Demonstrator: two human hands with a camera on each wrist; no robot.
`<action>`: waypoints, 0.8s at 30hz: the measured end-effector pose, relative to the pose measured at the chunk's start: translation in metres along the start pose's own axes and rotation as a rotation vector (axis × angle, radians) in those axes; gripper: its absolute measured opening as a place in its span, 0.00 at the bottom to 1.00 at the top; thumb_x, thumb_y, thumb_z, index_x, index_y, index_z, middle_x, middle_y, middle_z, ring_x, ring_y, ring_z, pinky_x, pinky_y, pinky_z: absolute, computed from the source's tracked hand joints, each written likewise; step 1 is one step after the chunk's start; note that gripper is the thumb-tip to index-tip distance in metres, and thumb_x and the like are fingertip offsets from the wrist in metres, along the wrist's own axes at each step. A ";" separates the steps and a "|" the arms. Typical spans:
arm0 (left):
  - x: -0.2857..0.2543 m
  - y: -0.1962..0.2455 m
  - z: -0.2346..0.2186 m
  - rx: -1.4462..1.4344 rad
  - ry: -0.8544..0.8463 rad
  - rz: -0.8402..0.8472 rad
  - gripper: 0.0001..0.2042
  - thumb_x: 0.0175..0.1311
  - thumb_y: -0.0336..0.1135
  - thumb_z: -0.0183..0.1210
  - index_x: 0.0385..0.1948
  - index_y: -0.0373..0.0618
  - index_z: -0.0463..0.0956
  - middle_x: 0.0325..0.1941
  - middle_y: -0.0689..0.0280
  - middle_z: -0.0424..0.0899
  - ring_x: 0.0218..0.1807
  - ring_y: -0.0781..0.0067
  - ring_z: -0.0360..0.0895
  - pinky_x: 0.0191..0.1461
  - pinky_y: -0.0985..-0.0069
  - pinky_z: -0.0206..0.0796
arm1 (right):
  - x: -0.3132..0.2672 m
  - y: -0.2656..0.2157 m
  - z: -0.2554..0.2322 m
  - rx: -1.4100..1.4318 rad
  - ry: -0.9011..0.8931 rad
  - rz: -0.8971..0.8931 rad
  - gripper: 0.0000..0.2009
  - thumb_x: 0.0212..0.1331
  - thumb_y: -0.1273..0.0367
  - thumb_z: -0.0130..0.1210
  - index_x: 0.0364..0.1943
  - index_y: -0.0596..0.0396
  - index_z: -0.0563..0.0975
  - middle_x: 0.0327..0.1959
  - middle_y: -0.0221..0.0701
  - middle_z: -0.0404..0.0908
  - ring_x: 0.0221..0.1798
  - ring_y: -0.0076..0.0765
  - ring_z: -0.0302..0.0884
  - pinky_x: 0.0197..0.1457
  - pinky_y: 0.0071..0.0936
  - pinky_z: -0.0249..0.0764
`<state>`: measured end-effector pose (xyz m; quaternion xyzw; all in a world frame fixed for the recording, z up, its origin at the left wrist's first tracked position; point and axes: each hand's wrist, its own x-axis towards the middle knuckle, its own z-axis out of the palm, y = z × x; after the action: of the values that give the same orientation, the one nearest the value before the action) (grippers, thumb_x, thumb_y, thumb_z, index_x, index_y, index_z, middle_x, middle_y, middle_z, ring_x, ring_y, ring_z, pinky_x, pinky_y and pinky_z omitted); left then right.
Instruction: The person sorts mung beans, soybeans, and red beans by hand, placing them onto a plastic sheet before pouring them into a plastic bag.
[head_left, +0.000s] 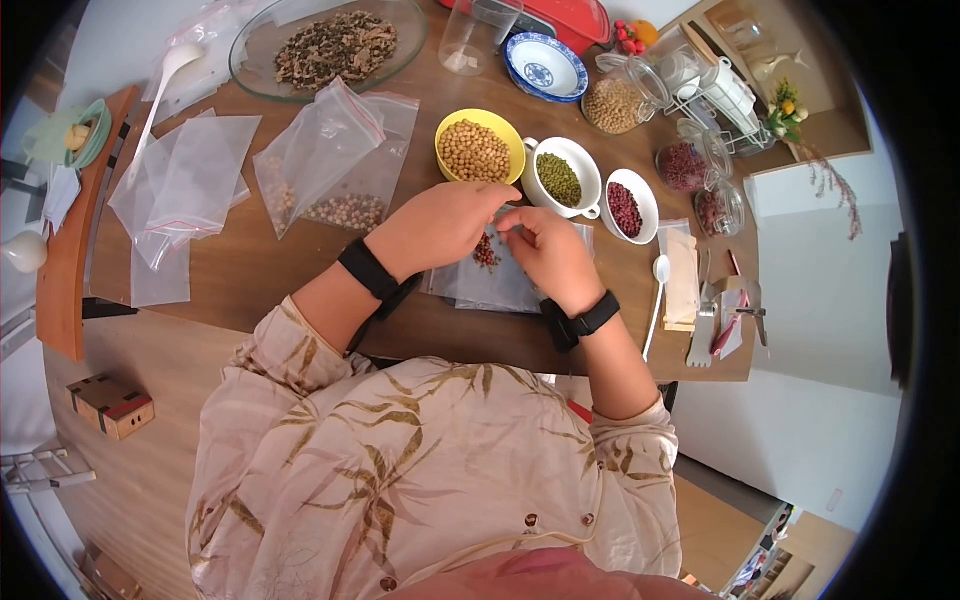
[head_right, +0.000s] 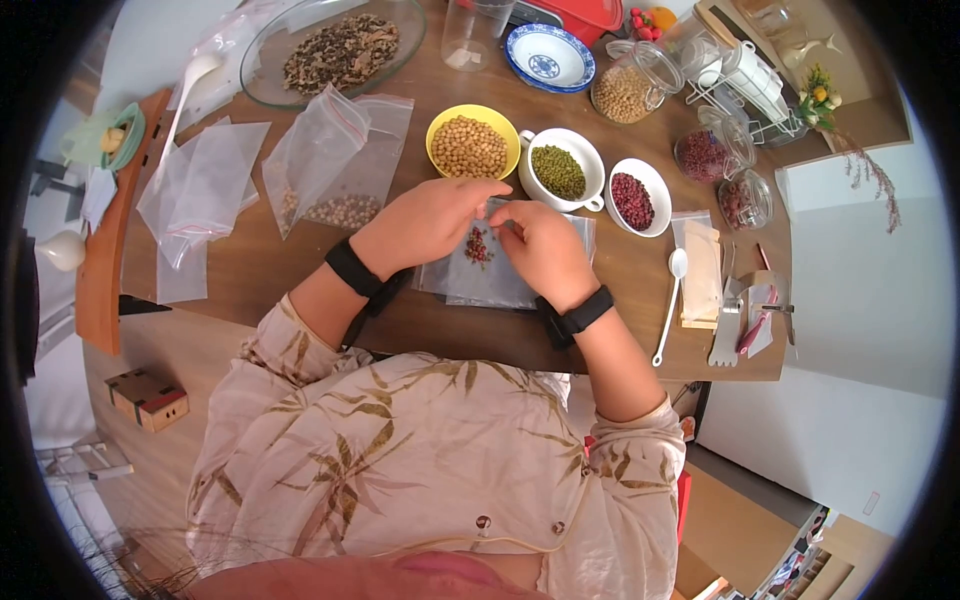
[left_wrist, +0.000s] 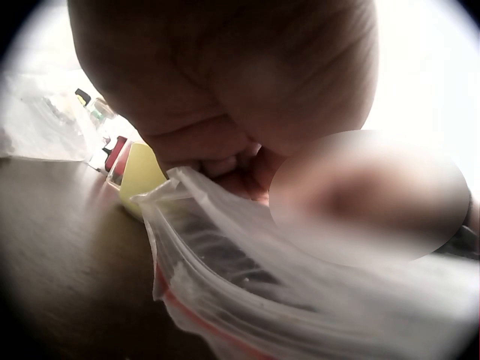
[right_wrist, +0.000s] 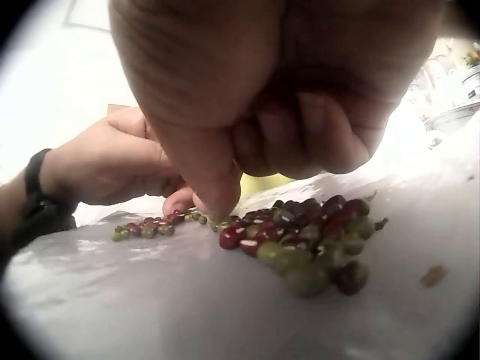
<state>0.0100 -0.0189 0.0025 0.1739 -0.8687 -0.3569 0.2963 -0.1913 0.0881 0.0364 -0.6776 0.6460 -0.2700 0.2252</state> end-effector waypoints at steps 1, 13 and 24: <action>0.000 -0.001 0.001 0.020 0.005 0.016 0.23 0.69 0.22 0.55 0.67 0.41 0.78 0.44 0.53 0.89 0.48 0.47 0.88 0.55 0.54 0.80 | -0.001 -0.005 -0.005 0.004 -0.055 0.095 0.07 0.68 0.76 0.63 0.46 0.53 0.88 0.40 0.40 0.87 0.41 0.47 0.86 0.44 0.42 0.80; 0.001 0.000 0.003 0.008 0.053 0.079 0.15 0.78 0.31 0.59 0.61 0.41 0.81 0.50 0.47 0.90 0.53 0.40 0.88 0.57 0.48 0.79 | -0.038 0.010 -0.033 1.523 -0.224 0.467 0.08 0.80 0.70 0.57 0.56 0.56 0.79 0.45 0.24 0.82 0.42 0.21 0.76 0.45 0.21 0.72; 0.000 -0.003 0.001 0.036 -0.018 -0.007 0.16 0.79 0.31 0.59 0.64 0.45 0.82 0.56 0.50 0.90 0.57 0.43 0.88 0.61 0.51 0.79 | -0.023 -0.026 0.005 0.013 -0.052 0.224 0.09 0.68 0.66 0.69 0.45 0.57 0.88 0.33 0.42 0.86 0.32 0.43 0.83 0.39 0.42 0.77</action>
<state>0.0098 -0.0205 0.0003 0.1791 -0.8769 -0.3437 0.2842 -0.1692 0.1130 0.0477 -0.6065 0.7097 -0.2299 0.2750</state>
